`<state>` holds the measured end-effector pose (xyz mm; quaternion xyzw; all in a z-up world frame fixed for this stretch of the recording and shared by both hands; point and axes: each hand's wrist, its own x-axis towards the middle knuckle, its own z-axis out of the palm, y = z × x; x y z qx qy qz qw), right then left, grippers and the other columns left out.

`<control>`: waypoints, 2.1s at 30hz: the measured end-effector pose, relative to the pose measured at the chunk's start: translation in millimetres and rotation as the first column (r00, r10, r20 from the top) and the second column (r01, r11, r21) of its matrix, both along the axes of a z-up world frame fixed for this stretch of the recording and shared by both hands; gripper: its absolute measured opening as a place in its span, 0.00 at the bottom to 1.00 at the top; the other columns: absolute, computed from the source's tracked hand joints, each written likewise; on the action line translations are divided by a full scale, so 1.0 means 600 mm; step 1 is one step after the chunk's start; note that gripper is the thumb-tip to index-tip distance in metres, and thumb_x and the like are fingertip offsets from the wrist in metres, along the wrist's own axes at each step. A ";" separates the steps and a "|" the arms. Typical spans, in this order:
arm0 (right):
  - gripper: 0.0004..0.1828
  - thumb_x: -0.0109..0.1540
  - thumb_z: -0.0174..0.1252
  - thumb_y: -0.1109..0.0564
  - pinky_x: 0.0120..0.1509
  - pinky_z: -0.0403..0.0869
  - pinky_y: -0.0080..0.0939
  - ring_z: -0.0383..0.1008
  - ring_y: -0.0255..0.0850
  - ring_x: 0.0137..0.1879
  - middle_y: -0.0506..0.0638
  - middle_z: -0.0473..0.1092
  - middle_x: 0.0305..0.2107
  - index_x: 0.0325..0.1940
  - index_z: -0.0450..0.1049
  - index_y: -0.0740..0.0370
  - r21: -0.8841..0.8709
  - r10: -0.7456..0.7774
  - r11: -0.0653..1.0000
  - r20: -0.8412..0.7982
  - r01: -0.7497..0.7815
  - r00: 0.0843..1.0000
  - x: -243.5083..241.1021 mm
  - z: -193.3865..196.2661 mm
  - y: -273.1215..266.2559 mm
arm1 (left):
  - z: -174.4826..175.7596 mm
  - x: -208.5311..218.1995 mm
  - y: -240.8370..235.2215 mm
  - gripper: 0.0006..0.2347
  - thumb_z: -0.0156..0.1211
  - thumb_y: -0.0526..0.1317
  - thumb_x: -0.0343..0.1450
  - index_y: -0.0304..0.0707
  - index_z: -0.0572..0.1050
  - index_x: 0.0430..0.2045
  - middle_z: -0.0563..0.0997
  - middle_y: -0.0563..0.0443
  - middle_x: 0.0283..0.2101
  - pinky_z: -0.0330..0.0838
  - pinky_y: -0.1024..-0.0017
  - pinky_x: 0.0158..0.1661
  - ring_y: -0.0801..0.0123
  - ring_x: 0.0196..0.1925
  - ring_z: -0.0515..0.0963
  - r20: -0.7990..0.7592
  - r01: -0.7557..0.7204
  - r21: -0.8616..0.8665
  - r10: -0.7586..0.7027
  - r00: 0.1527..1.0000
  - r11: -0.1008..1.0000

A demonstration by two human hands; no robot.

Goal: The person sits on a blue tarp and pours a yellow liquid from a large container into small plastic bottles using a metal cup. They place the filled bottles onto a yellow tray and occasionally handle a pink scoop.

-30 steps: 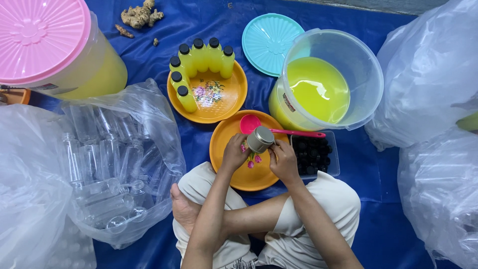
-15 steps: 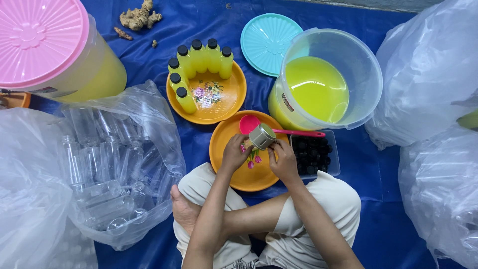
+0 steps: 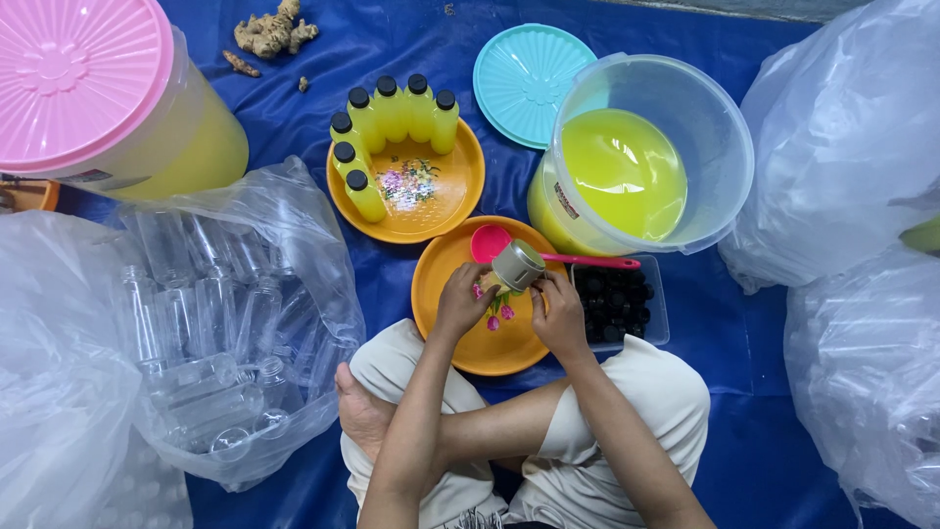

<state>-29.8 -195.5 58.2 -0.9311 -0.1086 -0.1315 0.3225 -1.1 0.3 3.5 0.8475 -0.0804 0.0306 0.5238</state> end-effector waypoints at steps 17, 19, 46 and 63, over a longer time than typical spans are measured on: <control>0.07 0.69 0.57 0.58 0.50 0.78 0.47 0.76 0.56 0.50 0.58 0.70 0.37 0.41 0.75 0.65 0.275 -0.026 0.952 -0.353 0.131 0.935 0.015 -0.052 -0.031 | -0.002 0.000 0.001 0.13 0.70 0.38 0.67 0.38 0.79 0.45 0.80 0.44 0.40 0.77 0.59 0.45 0.52 0.44 0.81 0.015 0.005 0.004 -0.005 1.000 1.000; 0.07 0.69 0.57 0.58 0.49 0.78 0.45 0.77 0.53 0.49 0.57 0.72 0.36 0.40 0.76 0.63 0.308 -0.022 0.940 -0.376 0.147 0.926 0.015 -0.056 -0.032 | -0.004 0.000 0.001 0.13 0.70 0.38 0.67 0.38 0.79 0.45 0.80 0.43 0.40 0.77 0.58 0.45 0.51 0.44 0.81 0.018 0.002 0.001 -0.002 1.000 1.000; 0.16 0.75 0.45 0.57 0.51 0.77 0.42 0.78 0.43 0.45 0.54 0.75 0.32 0.37 0.73 0.63 0.491 -0.061 0.845 -0.306 0.212 0.950 0.011 -0.054 -0.025 | -0.003 -0.006 -0.012 0.09 0.64 0.36 0.68 0.35 0.78 0.40 0.78 0.44 0.35 0.77 0.61 0.39 0.53 0.38 0.81 0.101 -0.156 -0.044 0.159 0.982 0.987; 0.17 0.72 0.45 0.52 0.43 0.64 0.47 0.68 0.46 0.38 0.52 0.69 0.29 0.32 0.68 0.59 0.415 -0.034 0.908 -0.048 0.051 0.998 0.158 0.027 0.083 | 0.253 -0.245 -0.270 0.08 0.52 0.40 0.81 0.42 0.72 0.52 0.76 0.50 0.59 0.67 0.69 0.69 0.67 0.65 0.74 0.137 0.466 -0.824 -0.684 0.717 0.323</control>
